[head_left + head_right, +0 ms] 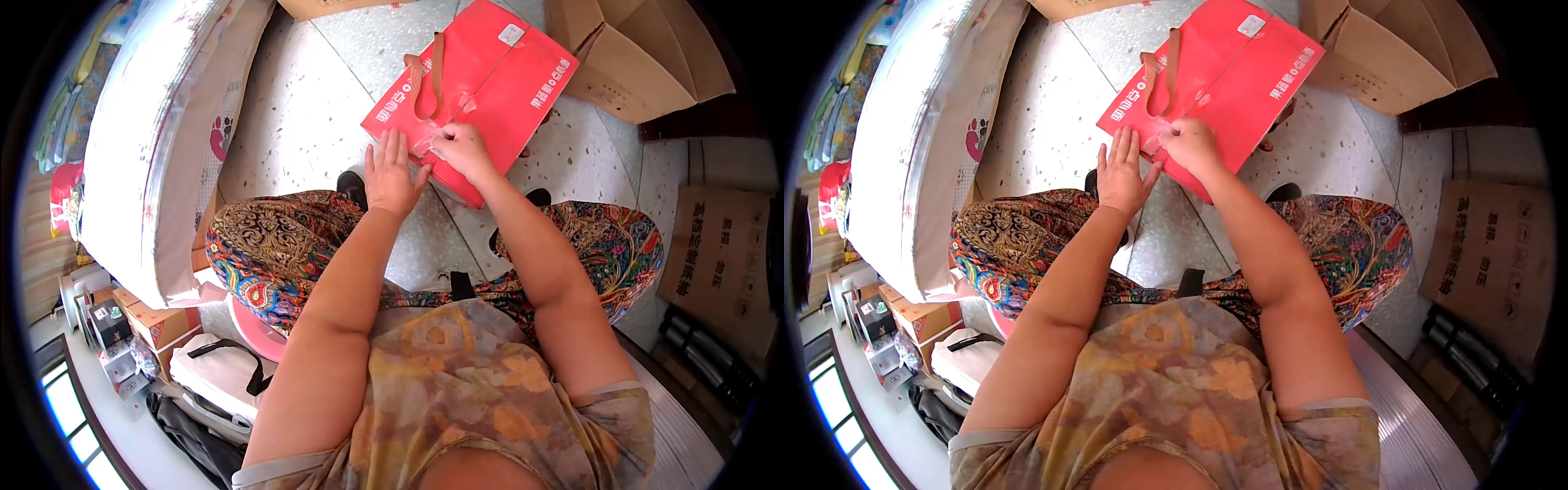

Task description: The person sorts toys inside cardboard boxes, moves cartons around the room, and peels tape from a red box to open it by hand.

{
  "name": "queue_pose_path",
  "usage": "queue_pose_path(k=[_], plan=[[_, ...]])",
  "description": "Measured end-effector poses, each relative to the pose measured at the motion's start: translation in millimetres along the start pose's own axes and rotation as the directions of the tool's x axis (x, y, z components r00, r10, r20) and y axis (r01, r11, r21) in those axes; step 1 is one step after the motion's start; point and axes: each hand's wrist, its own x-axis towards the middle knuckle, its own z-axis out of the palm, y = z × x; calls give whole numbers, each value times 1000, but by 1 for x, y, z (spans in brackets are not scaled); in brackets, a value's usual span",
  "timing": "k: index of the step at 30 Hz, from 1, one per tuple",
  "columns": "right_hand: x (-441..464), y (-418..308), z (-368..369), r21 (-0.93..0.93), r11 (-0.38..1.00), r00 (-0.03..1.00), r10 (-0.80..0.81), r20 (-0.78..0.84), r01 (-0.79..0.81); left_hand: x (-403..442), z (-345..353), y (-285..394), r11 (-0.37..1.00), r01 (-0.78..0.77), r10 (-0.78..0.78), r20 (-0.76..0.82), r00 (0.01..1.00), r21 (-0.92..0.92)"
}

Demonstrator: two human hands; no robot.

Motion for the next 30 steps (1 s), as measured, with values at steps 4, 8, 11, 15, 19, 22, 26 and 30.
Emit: queue_pose_path(k=[4,8,11,15,19,22,26,30], plan=[[-5,-6,3,94,994,995,59,-81,-51,0,-1,0,1000,14,-14,10,1000,7],[-25,-17,0,111,994,983,-1,-182,22,-2,1,-3,999,2,-3,-30,1000,-39],[-31,-10,11,110,992,959,-33,-282,66,-1,0,-6,1000,13,-13,4,1000,-24],[-36,-2,10,61,997,956,-27,-292,46,1,4,-7,1000,29,-29,34,999,1],[-38,-4,-4,-36,997,941,53,-335,-69,4,5,-7,999,43,-43,43,998,5],[-36,1,-9,-121,991,962,20,-273,-56,3,7,-7,999,40,-40,43,998,6],[-32,8,-10,238,966,982,137,-127,-104,3,0,-3,998,64,-64,47,997,-4],[-29,-3,-8,462,884,982,146,-121,-74,4,-5,5,990,140,-137,85,987,-29]])
